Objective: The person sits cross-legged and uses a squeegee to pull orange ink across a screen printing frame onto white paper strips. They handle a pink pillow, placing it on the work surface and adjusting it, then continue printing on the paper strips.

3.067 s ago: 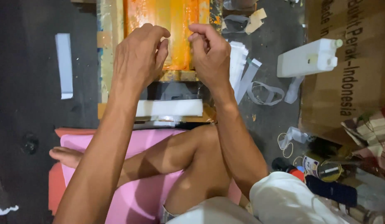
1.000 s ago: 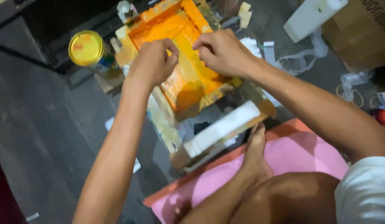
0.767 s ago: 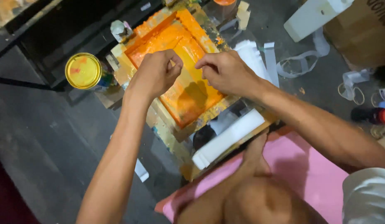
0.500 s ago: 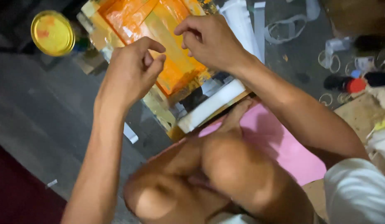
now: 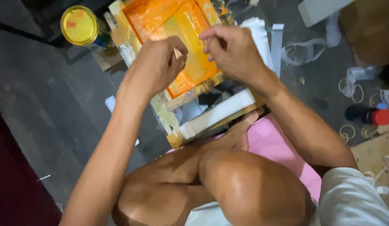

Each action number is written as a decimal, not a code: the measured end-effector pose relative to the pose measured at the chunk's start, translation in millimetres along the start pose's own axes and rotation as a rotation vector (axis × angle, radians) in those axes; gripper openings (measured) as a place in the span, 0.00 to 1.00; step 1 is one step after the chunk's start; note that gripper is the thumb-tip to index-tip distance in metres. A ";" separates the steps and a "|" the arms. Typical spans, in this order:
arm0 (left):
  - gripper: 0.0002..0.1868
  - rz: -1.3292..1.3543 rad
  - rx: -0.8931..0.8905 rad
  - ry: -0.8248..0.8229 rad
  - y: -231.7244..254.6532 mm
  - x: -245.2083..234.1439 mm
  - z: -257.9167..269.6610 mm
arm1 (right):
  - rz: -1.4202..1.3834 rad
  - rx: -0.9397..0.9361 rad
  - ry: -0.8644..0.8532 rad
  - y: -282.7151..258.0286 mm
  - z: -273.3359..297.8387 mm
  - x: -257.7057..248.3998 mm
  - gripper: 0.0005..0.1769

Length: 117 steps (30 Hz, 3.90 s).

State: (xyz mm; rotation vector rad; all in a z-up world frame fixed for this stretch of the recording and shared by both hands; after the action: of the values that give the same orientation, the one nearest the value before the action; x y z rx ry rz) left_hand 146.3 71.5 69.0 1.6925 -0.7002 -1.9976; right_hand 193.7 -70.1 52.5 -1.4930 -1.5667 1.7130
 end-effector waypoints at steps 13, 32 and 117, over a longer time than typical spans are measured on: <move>0.09 -0.010 -0.065 0.043 11.8 50.6 78.9 | 0.018 0.014 -0.061 21.6 72.7 -24.0 0.16; 0.16 -0.174 -0.113 0.004 47.1 79.1 140.6 | 0.088 0.089 -0.064 18.6 154.8 -72.6 0.14; 0.40 -0.266 -0.490 -0.133 -23.7 318.1 278.1 | 0.844 0.040 -0.985 118.2 320.7 9.3 0.38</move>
State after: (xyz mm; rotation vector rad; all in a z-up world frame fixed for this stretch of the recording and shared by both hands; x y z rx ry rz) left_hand -180.2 -77.6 -155.2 1.4202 -0.0051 -2.2414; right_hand -42.4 -251.9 -115.1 -1.4575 -1.2608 3.3017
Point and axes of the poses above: each hand's wrist, its own z-axis away from the middle knuckle, its own x-axis out of the palm, y = z × x, the point moved 9 cm from there along -z, towards the middle knuckle, and after that the axes turned 6 degrees about y, right-handed, at the moved point
